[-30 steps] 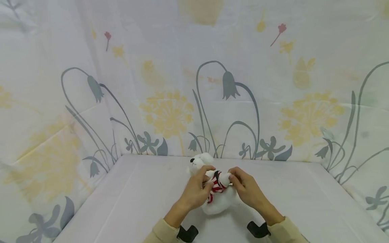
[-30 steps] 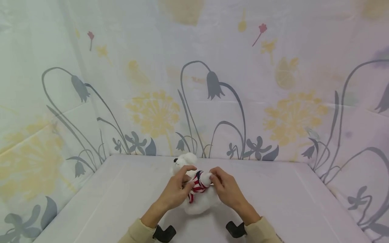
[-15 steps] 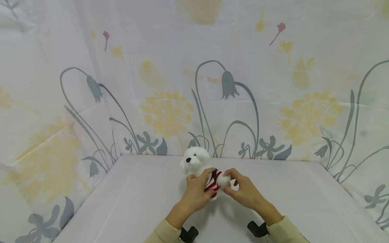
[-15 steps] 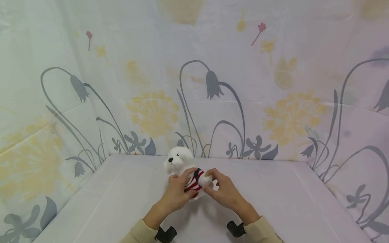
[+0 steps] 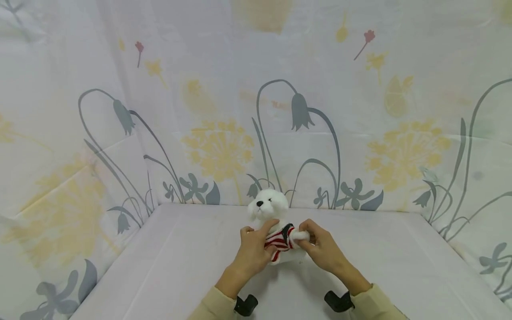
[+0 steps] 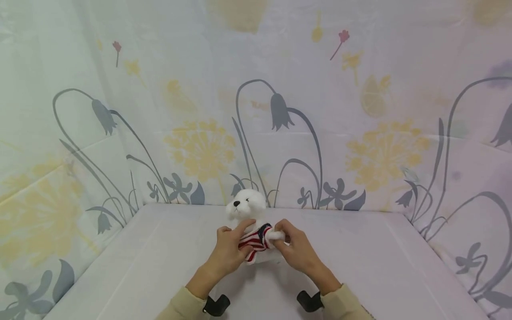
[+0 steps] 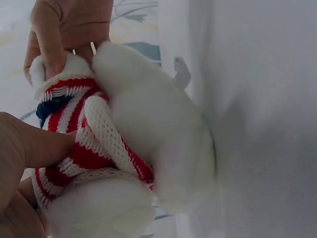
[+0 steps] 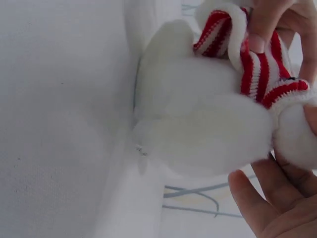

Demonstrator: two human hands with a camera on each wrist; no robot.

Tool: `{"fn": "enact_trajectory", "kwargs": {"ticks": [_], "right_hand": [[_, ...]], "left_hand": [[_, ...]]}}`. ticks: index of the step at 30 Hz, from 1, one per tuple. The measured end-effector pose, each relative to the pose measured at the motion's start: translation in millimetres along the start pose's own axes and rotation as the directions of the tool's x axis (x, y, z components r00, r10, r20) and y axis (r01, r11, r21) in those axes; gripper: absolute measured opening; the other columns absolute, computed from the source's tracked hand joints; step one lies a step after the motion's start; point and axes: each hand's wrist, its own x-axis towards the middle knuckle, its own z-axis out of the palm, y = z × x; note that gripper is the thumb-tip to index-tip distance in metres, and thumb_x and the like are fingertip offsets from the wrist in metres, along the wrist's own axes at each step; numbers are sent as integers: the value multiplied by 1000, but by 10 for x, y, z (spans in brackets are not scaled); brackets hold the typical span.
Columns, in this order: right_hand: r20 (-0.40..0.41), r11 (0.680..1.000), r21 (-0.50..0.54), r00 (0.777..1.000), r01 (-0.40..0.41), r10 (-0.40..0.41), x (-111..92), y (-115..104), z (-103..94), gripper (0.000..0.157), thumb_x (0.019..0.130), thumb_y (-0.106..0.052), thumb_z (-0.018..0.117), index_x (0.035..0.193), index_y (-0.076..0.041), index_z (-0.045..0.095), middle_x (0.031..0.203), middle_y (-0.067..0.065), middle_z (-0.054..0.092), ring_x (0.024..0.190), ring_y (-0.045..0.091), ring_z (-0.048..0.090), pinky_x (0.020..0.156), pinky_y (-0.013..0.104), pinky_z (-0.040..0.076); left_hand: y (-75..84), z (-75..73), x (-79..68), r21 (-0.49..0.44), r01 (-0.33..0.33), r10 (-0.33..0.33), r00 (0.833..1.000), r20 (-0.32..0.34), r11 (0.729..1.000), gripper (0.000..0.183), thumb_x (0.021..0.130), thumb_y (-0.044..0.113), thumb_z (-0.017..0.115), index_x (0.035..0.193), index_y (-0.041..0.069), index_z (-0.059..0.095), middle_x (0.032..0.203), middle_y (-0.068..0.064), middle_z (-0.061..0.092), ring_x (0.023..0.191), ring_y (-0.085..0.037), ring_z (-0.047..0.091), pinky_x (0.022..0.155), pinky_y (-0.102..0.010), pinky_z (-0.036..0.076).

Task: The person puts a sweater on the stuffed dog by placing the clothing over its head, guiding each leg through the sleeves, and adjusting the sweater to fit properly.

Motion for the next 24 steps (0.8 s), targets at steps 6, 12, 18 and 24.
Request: {"fn": "enact_trajectory", "kwargs": {"ticks": [6, 12, 18, 24], "right_hand": [[-41, 998, -21, 998, -51, 50, -37, -282, -10, 25, 84, -4, 70, 102, -8, 53, 90, 3, 64, 87, 20, 66, 74, 32, 53], [-63, 995, 5, 993, -101, 101, -25, -25, 99, 44, 83, -26, 75, 119, -14, 53, 85, -3, 60, 83, 11, 64, 77, 37, 53], [-70, 1000, 1, 997, 15, -15, -43, -18, 170, 33, 80, -26, 78, 105, -21, 58, 101, -6, 56, 85, 11, 63, 77, 32, 53], [-4, 996, 33, 996, 87, -87, -67, -47, 206, 33, 76, -18, 81, 94, -21, 53, 94, -7, 54, 88, 10, 60, 79, 30, 52]], "left_hand": [[27, -16, 10, -73, -27, 21, 997, -78, 997, 57, 72, 11, 79, 124, 14, 57, 102, -3, 63, 89, -20, 54, 84, -44, 34], [100, -23, 33, -166, -122, 82, 970, -229, 979, 33, 74, 5, 77, 104, 8, 64, 91, -4, 55, 82, -16, 50, 72, -27, 43], [182, -41, 6, -327, -24, -1, 997, -75, 945, 18, 88, 16, 69, 101, 6, 62, 85, -5, 56, 75, -14, 56, 64, -18, 49], [213, -62, -13, -310, 88, -82, 996, 30, 947, 33, 87, 32, 70, 107, 8, 61, 88, -4, 54, 78, -13, 51, 63, -21, 46]]}}
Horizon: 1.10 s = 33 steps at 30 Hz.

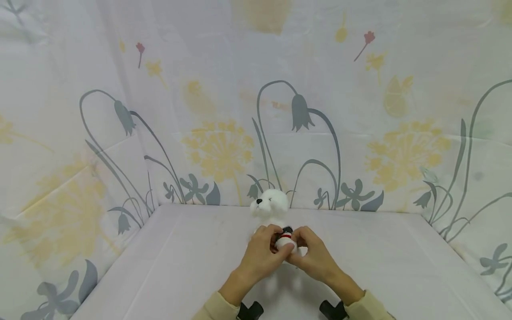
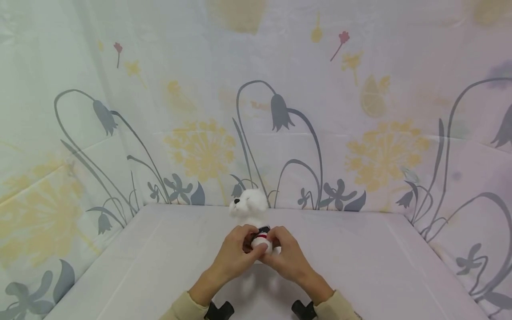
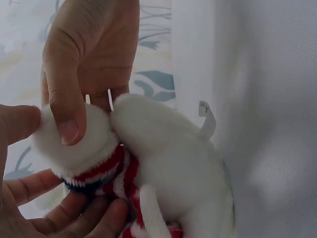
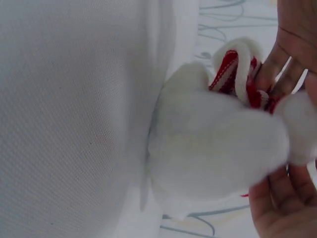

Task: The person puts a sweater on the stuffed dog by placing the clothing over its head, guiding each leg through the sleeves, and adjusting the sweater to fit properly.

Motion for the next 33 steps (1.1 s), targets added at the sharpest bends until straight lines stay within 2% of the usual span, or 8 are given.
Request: {"fn": "enact_trajectory", "kwargs": {"ticks": [5, 8, 12, 16, 19, 25, 30, 33], "right_hand": [[102, 997, 81, 995, 10, -18, 1, -8, 7, 21, 84, -12, 72, 97, -14, 57, 92, -2, 59, 89, 14, 62, 83, 35, 51], [42, 999, 32, 999, -30, 29, 8, 12, 12, 14, 87, -7, 67, 97, -11, 58, 93, -1, 61, 88, 13, 62, 81, 35, 51], [-87, 993, -73, 993, -92, 86, 17, 79, 16, 17, 86, -5, 68, 100, -10, 60, 98, -1, 61, 86, 12, 61, 77, 33, 52], [-120, 991, -128, 993, -34, 19, 31, 158, 14, 29, 87, -5, 68, 115, -7, 58, 111, 5, 59, 85, 13, 62, 73, 31, 52], [-115, 983, -177, 991, 50, -71, 46, 188, 6, 31, 88, -5, 67, 118, -7, 58, 113, 6, 58, 79, 9, 59, 66, 28, 51], [-110, 961, -218, 974, 172, -199, 73, 184, 5, 23, 87, -3, 68, 109, -9, 64, 100, 3, 55, 71, 4, 49, 58, 22, 45], [-147, 951, -255, 966, 172, -214, 69, 184, 25, 16, 83, 1, 70, 92, -9, 62, 90, 1, 50, 69, 5, 46, 58, 21, 44], [-148, 939, -304, 966, 160, -213, 67, 180, 15, 13, 86, 1, 66, 89, -8, 58, 85, -1, 48, 67, 4, 45, 56, 20, 42]], "left_hand": [[-39, -57, 5, 104, 8, -8, 1000, 2, 995, 35, 81, 16, 70, 115, 10, 61, 103, -9, 54, 88, -21, 56, 73, -34, 49], [-94, -89, 23, 160, -17, 23, 999, -35, 987, 39, 75, 4, 67, 114, 8, 61, 107, -11, 58, 95, -26, 59, 80, -41, 49], [-158, -109, 49, 162, -7, 19, 997, -73, 987, 39, 70, -4, 66, 107, 7, 61, 103, -10, 56, 93, -25, 57, 80, -41, 48], [-191, -124, 66, 132, 11, 1, 996, -86, 991, 38, 66, -7, 66, 100, 8, 63, 97, -7, 51, 90, -22, 55, 79, -38, 48], [-206, -133, 73, 134, -15, 26, 997, -77, 991, 40, 64, -9, 65, 100, 8, 65, 96, -6, 55, 90, -22, 55, 79, -38, 48], [-212, -118, 82, 154, -99, 111, 991, -70, 983, 39, 59, -12, 61, 93, 7, 62, 95, -3, 62, 88, -21, 57, 78, -36, 47], [-203, -71, 65, 203, -177, 197, 977, -84, 963, 31, 56, -8, 63, 80, 10, 56, 81, 1, 58, 74, -17, 51, 67, -30, 43], [-201, -50, 65, 230, -223, 249, 964, -90, 947, 30, 54, -7, 63, 74, 12, 52, 75, 3, 53, 71, -15, 47, 64, -28, 41]]}}
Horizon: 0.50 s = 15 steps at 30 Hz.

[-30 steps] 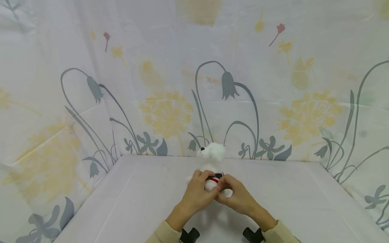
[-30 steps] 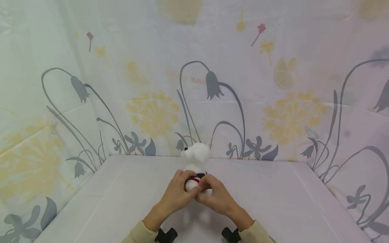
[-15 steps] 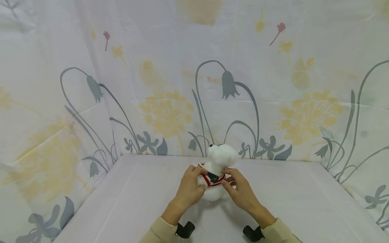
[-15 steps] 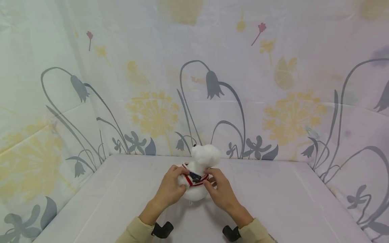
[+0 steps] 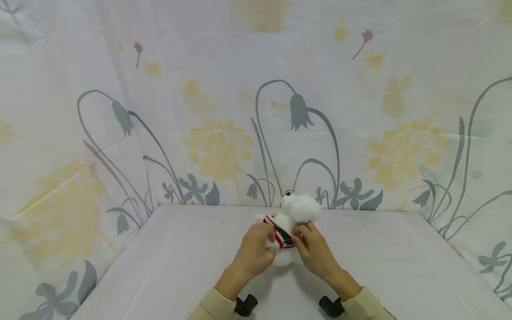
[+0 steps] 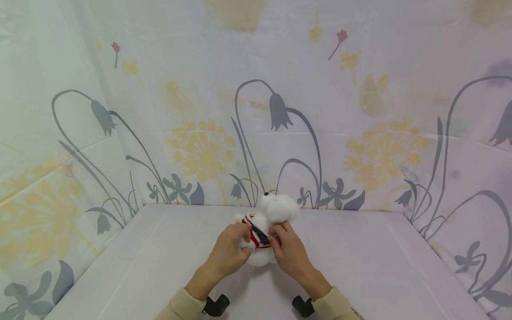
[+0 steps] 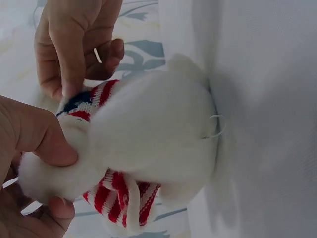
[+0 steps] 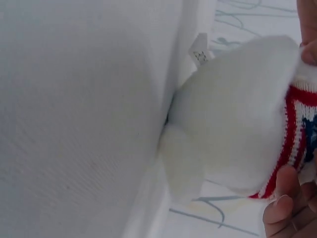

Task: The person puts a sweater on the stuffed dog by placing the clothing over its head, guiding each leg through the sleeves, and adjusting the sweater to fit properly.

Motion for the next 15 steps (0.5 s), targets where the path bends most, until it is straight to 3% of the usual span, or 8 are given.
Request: {"fn": "enact_trajectory", "kwargs": {"ticks": [3, 9, 15], "right_hand": [[18, 1000, -25, 1000, -6, 6, 16, -5, -43, 8, 91, -2, 60, 91, -8, 55, 79, -5, 48, 63, 2, 46, 53, 20, 41], [49, 999, -45, 999, -17, 19, 76, -28, -164, 5, 95, -7, 56, 91, -8, 54, 78, -7, 50, 66, 5, 47, 56, 23, 42], [3, 998, -26, 998, 63, -63, 130, -15, -238, 18, 86, 5, 63, 90, -10, 54, 77, -9, 46, 66, 4, 43, 57, 21, 40]], "left_hand": [[-6, 6, -1, -1, -2, 2, 1000, -6, 1000, 30, 55, -8, 65, 72, 12, 51, 74, 3, 51, 69, -15, 46, 63, -27, 39], [-54, -31, 4, -71, 106, -103, 994, 37, 992, 28, 59, -7, 67, 75, 11, 52, 76, 2, 52, 72, -15, 49, 65, -27, 42], [-99, -62, -2, -215, 240, -202, 962, 184, 947, 24, 67, -4, 60, 83, 13, 54, 82, 3, 52, 72, -12, 45, 60, -23, 40]]}}
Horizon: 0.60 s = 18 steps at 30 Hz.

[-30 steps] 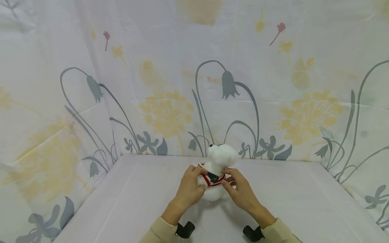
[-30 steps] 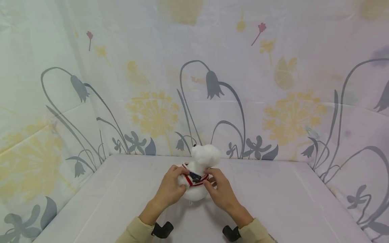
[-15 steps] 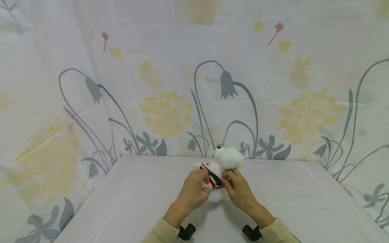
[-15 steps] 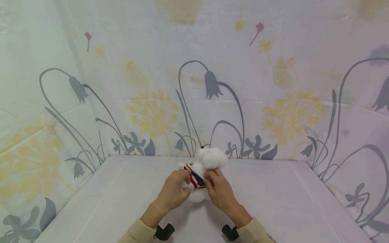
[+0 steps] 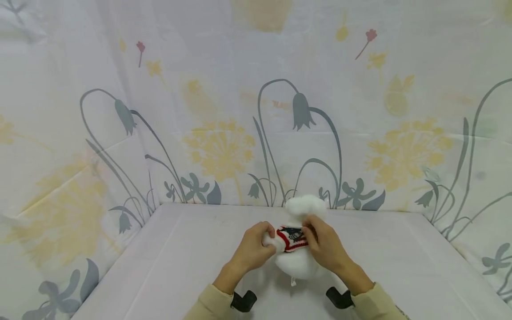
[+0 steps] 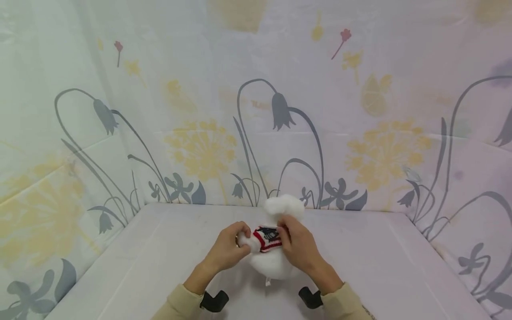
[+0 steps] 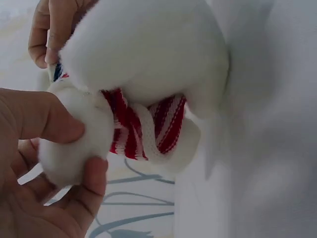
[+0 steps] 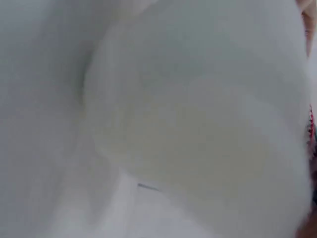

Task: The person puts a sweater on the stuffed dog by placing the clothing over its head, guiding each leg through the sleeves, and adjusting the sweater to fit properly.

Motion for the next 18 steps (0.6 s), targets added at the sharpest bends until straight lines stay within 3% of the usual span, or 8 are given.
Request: {"fn": "enact_trajectory", "kwargs": {"ticks": [2, 4, 8, 13, 16, 18], "right_hand": [[2, 999, 30, 1000, 14, -14, -15, 21, -14, 20, 84, 6, 66, 92, -9, 55, 79, -9, 48, 67, 4, 44, 58, 21, 41], [9, 998, 62, 1000, 1, -1, -38, 41, -14, 23, 81, 6, 69, 95, -7, 56, 81, -7, 51, 68, 4, 47, 58, 22, 43], [-4, 992, 121, 999, -34, 35, -68, 84, 9, 38, 72, 10, 76, 102, -3, 55, 88, -1, 53, 71, 9, 53, 61, 25, 48], [3, 973, 229, 1000, -13, 13, -94, 97, 76, 43, 68, 14, 77, 102, 1, 54, 93, 9, 54, 76, 20, 58, 63, 31, 52], [48, 931, 365, 998, 20, -40, -92, 43, 108, 41, 73, 17, 71, 107, 5, 52, 97, 15, 55, 82, 27, 61, 68, 32, 54], [73, 898, 439, 995, 26, -64, -88, -2, 119, 39, 76, 20, 66, 110, 7, 50, 100, 18, 55, 87, 29, 62, 72, 31, 54]], "left_hand": [[-13, 18, -6, 7, 28, -28, 999, 33, 1000, 24, 70, -2, 60, 87, 14, 54, 85, 2, 53, 72, -12, 46, 60, -24, 41], [-28, 37, -11, 55, 32, -33, 999, 26, 998, 24, 72, -3, 61, 90, 12, 56, 89, -1, 56, 77, -15, 50, 66, -28, 45], [-15, 57, -19, 187, 9, 3, 998, -63, 982, 25, 74, -4, 66, 95, 8, 62, 102, -7, 60, 96, -26, 54, 84, -40, 46], [46, 98, -14, 249, -120, 157, 978, -135, 961, 21, 72, 0, 71, 89, 10, 67, 96, -4, 61, 93, -23, 55, 83, -38, 44], [85, 130, -16, 281, -209, 248, 962, -115, 937, 16, 75, 10, 76, 88, 13, 68, 90, 2, 60, 85, -16, 52, 75, -30, 43], [101, 145, -23, 306, -225, 268, 958, -105, 925, 18, 75, 17, 80, 88, 15, 67, 87, 3, 58, 80, -13, 49, 70, -27, 41]]}}
